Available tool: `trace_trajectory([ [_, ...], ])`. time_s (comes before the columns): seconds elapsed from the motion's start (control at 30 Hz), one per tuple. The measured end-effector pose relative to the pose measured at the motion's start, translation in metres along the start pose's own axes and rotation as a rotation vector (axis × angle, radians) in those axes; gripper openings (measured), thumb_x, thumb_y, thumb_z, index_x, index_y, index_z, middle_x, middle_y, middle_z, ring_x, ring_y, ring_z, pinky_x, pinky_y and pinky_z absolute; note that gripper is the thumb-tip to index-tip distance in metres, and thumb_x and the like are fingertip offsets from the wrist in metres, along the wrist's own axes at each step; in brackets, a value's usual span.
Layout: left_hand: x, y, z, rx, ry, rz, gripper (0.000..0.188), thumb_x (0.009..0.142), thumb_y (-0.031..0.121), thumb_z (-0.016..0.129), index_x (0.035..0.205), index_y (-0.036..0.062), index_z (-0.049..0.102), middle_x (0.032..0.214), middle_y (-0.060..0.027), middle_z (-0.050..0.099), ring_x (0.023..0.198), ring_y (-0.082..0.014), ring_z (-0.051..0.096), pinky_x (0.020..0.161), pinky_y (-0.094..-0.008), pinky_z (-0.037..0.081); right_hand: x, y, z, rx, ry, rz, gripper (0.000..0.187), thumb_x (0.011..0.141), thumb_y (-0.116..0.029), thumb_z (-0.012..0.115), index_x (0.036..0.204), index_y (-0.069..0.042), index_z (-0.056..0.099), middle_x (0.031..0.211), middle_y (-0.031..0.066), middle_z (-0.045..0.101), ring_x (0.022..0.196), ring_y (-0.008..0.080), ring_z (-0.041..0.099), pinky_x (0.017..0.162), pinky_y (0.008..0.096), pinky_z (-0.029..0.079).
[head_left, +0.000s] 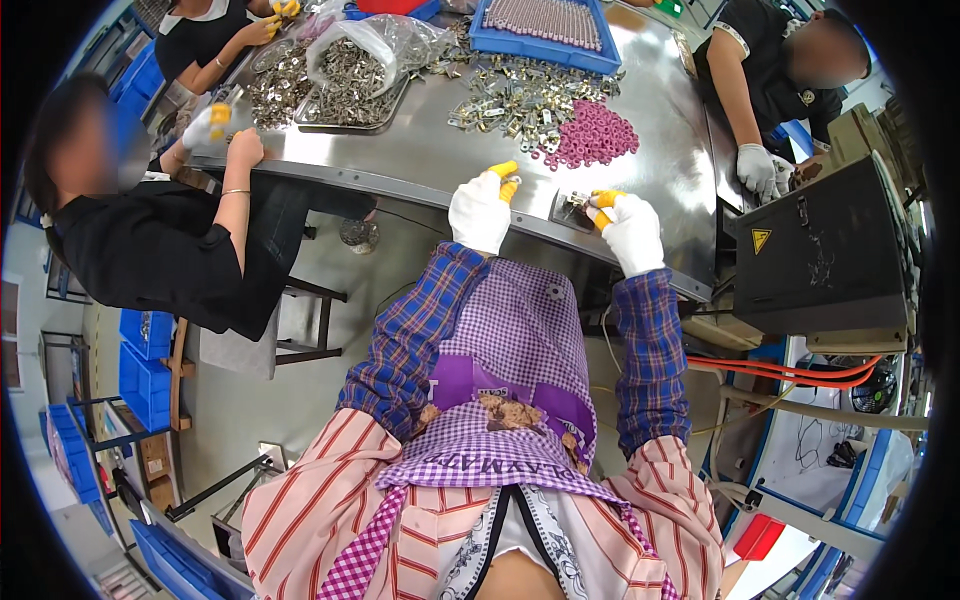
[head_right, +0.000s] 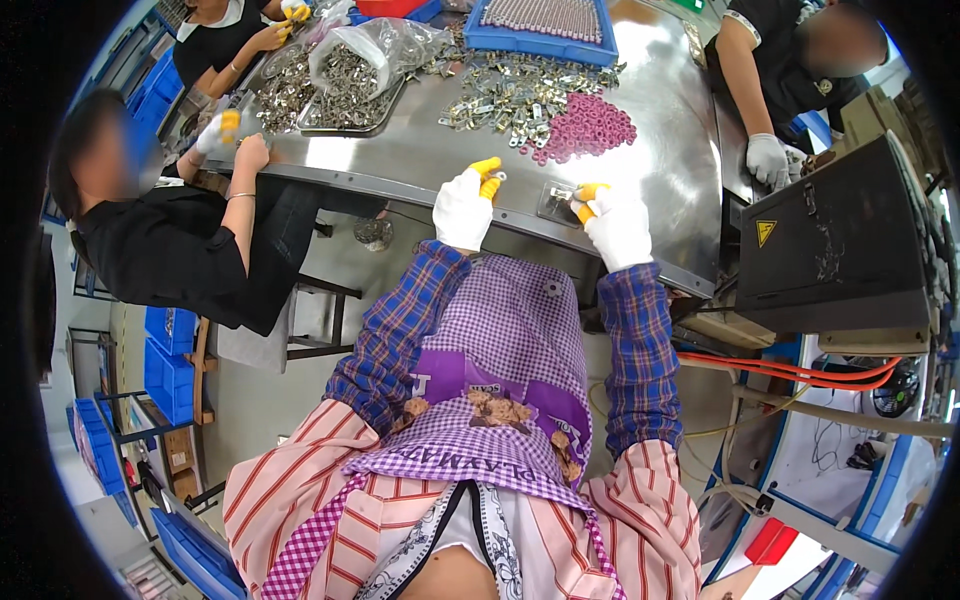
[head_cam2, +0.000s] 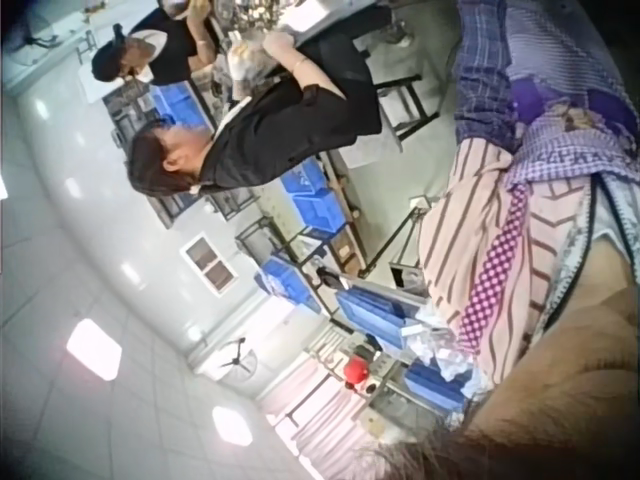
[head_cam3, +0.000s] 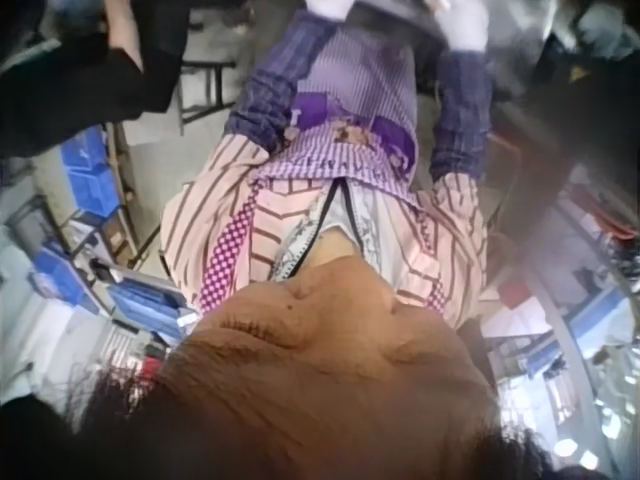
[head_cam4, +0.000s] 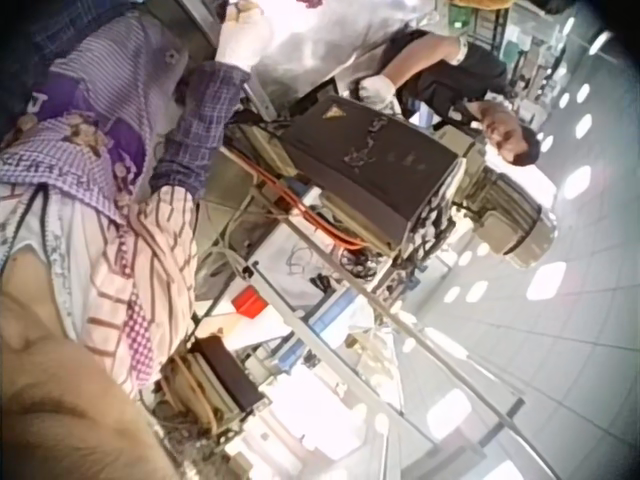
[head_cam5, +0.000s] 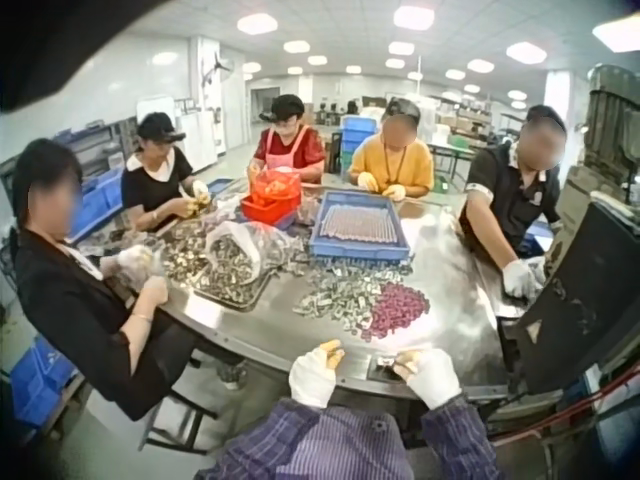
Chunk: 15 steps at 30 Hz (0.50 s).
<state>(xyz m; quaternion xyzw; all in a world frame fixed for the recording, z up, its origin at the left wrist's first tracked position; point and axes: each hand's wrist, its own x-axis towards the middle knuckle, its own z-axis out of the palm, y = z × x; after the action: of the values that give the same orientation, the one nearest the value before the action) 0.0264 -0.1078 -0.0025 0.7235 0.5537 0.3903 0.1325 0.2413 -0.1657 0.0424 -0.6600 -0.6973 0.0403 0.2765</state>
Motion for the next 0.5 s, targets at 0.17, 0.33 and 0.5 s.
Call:
trace_trajectory([
  [0.17,-0.008,0.048,-0.019,-0.091,-0.432,-0.06,0.045,0.087,0.027,0.057,0.129,0.0103,0.05,0.097,-0.01,0.066,0.075,-0.0295,0.063,0.067,-0.0351,0.05,0.014,0.013,0.001,0.277,-0.131,0.151,0.022,0.077,-0.004,0.068,0.098,-0.001,0.067,0.093,0.0083,0.068,0.081,0.0194,0.063,0.076,0.0258,0.049],
  [0.33,-0.026,0.05,-0.004,0.183,-0.62,0.121,0.055,0.089,0.035,0.051,0.139,0.0127,0.039,0.101,-0.0111,0.066,0.077,-0.0304,0.064,0.068,-0.0359,0.05,0.013,-0.002,-0.015,0.596,-0.256,0.319,0.025,0.076,-0.007,0.069,0.1,-0.001,0.066,0.092,0.0075,0.067,0.078,0.0185,0.062,0.074,0.0253,0.049],
  [0.5,-0.013,0.036,-0.007,0.084,-0.65,0.255,0.058,0.089,0.037,0.049,0.141,0.0138,0.037,0.104,-0.011,0.065,0.079,-0.0314,0.064,0.071,-0.0372,0.05,0.016,0.001,-0.015,0.282,-0.286,0.212,0.025,0.075,-0.008,0.07,0.098,-0.001,0.066,0.09,0.0077,0.066,0.076,0.0189,0.061,0.072,0.0254,0.049],
])
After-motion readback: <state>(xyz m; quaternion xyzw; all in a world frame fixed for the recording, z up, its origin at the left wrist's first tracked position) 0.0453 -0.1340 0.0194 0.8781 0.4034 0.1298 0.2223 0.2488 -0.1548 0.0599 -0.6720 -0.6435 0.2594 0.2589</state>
